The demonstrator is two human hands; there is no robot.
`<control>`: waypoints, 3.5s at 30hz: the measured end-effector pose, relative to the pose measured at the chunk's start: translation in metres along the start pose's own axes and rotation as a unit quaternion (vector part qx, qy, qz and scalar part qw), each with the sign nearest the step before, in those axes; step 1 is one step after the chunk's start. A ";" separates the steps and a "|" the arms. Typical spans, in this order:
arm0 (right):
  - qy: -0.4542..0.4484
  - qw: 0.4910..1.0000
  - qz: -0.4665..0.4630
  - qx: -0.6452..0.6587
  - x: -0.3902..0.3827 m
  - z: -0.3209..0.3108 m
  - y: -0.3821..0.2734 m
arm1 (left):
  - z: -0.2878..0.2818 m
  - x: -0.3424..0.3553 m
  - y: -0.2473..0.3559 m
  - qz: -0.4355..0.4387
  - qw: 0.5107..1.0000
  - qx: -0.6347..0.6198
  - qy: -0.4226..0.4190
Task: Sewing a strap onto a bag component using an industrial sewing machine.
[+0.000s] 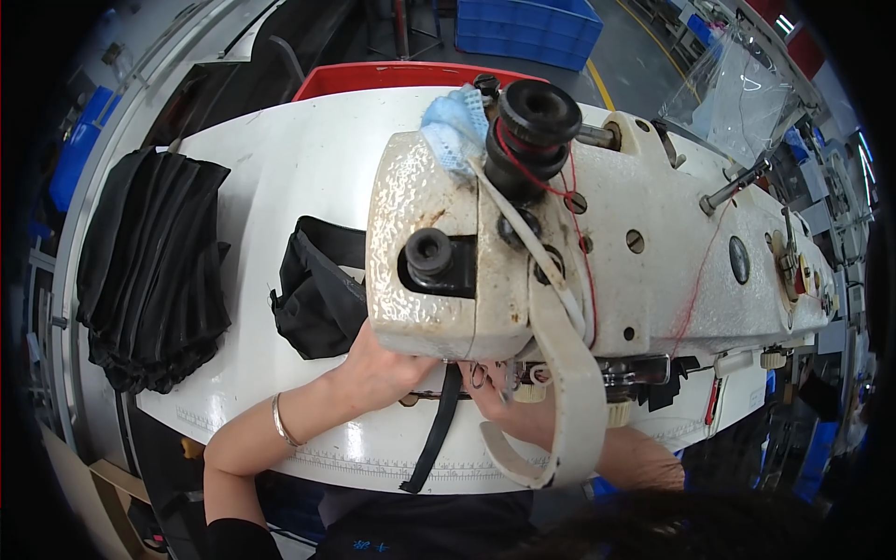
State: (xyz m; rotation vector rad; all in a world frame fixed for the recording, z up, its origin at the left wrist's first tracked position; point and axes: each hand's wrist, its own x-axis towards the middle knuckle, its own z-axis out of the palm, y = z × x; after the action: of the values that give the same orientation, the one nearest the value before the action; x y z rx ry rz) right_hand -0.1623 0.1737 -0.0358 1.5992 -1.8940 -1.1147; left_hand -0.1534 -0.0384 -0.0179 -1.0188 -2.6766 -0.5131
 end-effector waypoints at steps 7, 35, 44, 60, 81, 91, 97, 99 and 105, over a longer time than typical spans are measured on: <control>0.062 0.976 0.052 -0.200 -0.006 0.032 -0.037 | 0.025 -0.010 -0.016 0.021 0.999 -0.002 0.034; 0.271 0.825 0.192 0.458 0.018 -0.001 -0.029 | 0.027 -0.009 -0.008 0.021 0.998 -0.033 0.052; 0.276 0.860 0.188 0.386 0.011 0.010 -0.022 | 0.000 -0.016 0.005 -0.034 0.999 -0.009 0.003; 0.243 0.894 0.127 0.355 -0.008 0.001 -0.040 | 0.016 -0.031 0.019 0.079 0.995 0.045 0.035; 0.158 0.477 0.293 0.814 0.006 0.010 -0.033 | 0.013 -0.010 -0.006 -0.048 0.991 -0.118 -0.043; 0.337 0.850 0.094 0.393 -0.031 -0.052 -0.058 | -0.027 -0.071 0.093 0.225 0.955 0.158 -0.111; 0.350 0.802 0.218 0.433 -0.031 -0.059 -0.061 | 0.002 -0.106 0.096 0.072 0.985 0.126 0.090; 0.357 0.801 0.219 0.428 -0.030 -0.059 -0.062 | 0.006 -0.104 0.095 0.070 0.980 0.089 0.166; 0.365 0.795 0.214 0.434 -0.027 -0.062 -0.060 | 0.010 -0.093 0.091 -0.053 0.979 -0.086 0.179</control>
State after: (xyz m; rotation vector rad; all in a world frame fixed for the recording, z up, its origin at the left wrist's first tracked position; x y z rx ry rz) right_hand -0.0719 0.1798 -0.0418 1.4933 -2.0730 0.6305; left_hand -0.0246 -0.0261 -0.0361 -0.7407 -2.4025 -0.8732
